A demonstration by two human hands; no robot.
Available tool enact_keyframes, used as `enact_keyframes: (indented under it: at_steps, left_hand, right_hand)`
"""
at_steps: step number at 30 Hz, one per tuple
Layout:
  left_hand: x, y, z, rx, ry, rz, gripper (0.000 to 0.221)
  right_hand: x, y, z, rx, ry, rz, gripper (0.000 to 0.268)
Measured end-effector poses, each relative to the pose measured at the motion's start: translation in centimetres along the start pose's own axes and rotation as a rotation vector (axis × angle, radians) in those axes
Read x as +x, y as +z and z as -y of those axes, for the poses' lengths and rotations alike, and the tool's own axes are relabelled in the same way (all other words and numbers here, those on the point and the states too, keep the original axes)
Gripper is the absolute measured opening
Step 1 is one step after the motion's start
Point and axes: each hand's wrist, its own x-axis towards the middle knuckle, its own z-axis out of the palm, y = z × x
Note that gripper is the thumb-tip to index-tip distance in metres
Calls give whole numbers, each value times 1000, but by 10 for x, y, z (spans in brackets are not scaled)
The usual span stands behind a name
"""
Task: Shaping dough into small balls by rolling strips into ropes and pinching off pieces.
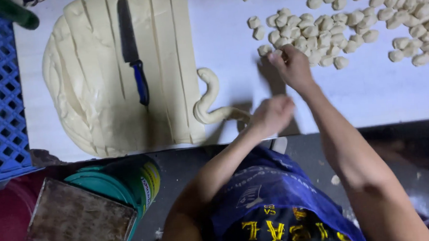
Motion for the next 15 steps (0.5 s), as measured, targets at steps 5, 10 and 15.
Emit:
enact_keyframes:
  at_steps: [5,10,15]
  left_hand:
    - [1,-56,-20,-84,-204,-40,64]
    - [-14,-40,-24,-305,-291,-127,60]
    - [-21,-23,-55,-278,-338,-339,50]
  right_hand:
    - [-72,-81,125,247,-110,474,69]
    - [-67,-61,97,190,-229,351,37]
    - [-75,-47,98,175,-219,331,41]
